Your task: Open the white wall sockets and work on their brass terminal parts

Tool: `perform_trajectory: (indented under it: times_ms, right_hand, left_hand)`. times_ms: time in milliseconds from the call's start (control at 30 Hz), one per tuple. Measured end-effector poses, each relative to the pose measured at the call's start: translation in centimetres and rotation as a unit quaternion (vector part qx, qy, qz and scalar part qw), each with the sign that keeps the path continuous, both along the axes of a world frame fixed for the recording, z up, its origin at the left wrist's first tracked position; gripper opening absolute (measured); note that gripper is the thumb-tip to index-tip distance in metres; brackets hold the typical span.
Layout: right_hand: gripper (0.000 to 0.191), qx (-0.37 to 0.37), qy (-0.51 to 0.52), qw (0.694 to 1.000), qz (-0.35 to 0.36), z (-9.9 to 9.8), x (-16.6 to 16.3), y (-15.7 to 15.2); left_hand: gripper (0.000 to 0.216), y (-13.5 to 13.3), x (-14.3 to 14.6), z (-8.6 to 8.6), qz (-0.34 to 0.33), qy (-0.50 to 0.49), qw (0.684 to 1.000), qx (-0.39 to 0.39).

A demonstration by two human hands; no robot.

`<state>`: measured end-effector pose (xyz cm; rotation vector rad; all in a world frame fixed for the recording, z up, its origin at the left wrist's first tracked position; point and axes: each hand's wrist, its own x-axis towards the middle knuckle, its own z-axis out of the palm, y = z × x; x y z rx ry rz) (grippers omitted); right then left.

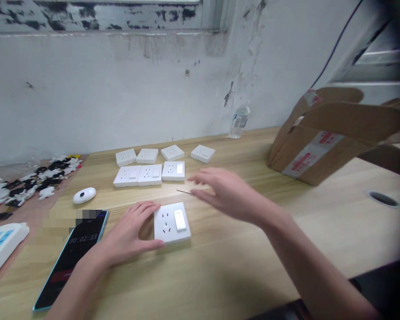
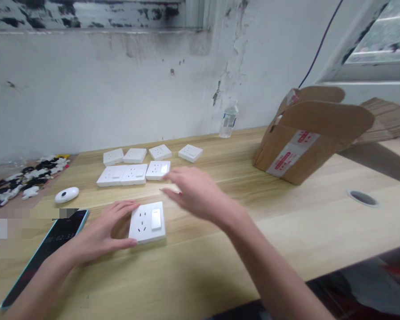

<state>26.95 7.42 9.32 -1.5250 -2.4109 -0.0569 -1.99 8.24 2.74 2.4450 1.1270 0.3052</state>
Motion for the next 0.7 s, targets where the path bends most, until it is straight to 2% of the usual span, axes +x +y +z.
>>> perform_trajectory:
  times_ms: [100, 133, 167, 233, 300, 367, 500, 600, 700]
  right_hand:
    - [0.032, 0.039, -0.057, 0.989, -0.133, -2.8, 5.3, 1.7]
    - [0.034, 0.03, -0.077, 0.986, -0.146, -4.0, 7.0, 2.0]
    - [0.033, 0.02, -0.088, 0.985, -0.145, -5.3, 8.3, 2.0]
    - [0.031, 0.012, -0.083, 0.992, -0.09, -7.3, 10.2, 1.9]
    - [0.029, 0.012, -0.068, 0.997, -0.033, -8.3, 11.1, 1.9]
    - [0.028, 0.008, -0.052, 0.999, -0.009, -8.4, 11.5, 2.1]
    - [0.023, -0.023, 0.033, 0.999, -0.031, -7.2, 10.8, 3.0]
    - [0.025, -0.033, 0.108, 0.993, -0.042, -6.6, 8.1, 3.0]
    - [0.027, -0.027, 0.047, 0.999, -0.005, -6.5, 4.5, 2.7]
  left_hand:
    - [0.069, -0.1, 0.1, 0.2, 0.013, 0.023, 0.999, 0.027]
    - [0.068, -0.1, 0.3, 0.3, 0.013, 0.026, 0.999, 0.034]
    - [0.066, -0.1, 0.4, 0.3, 0.011, 0.028, 0.999, 0.041]
    - [0.063, 0.0, 0.8, 0.1, 0.003, 0.027, 0.998, 0.051]
    - [0.062, 0.1, 1.2, 0.0, -0.005, 0.027, 0.998, 0.057]
    - [0.061, 0.3, 1.4, -0.1, -0.001, 0.021, 0.998, 0.062]
    - [0.057, 0.2, 1.5, 0.2, 0.014, -0.003, 0.999, 0.047]
    - [0.053, 0.1, 1.1, 0.5, 0.015, -0.019, 0.999, 0.023]
    - [0.05, 0.2, 0.7, 0.6, 0.025, -0.015, 0.999, 0.035]
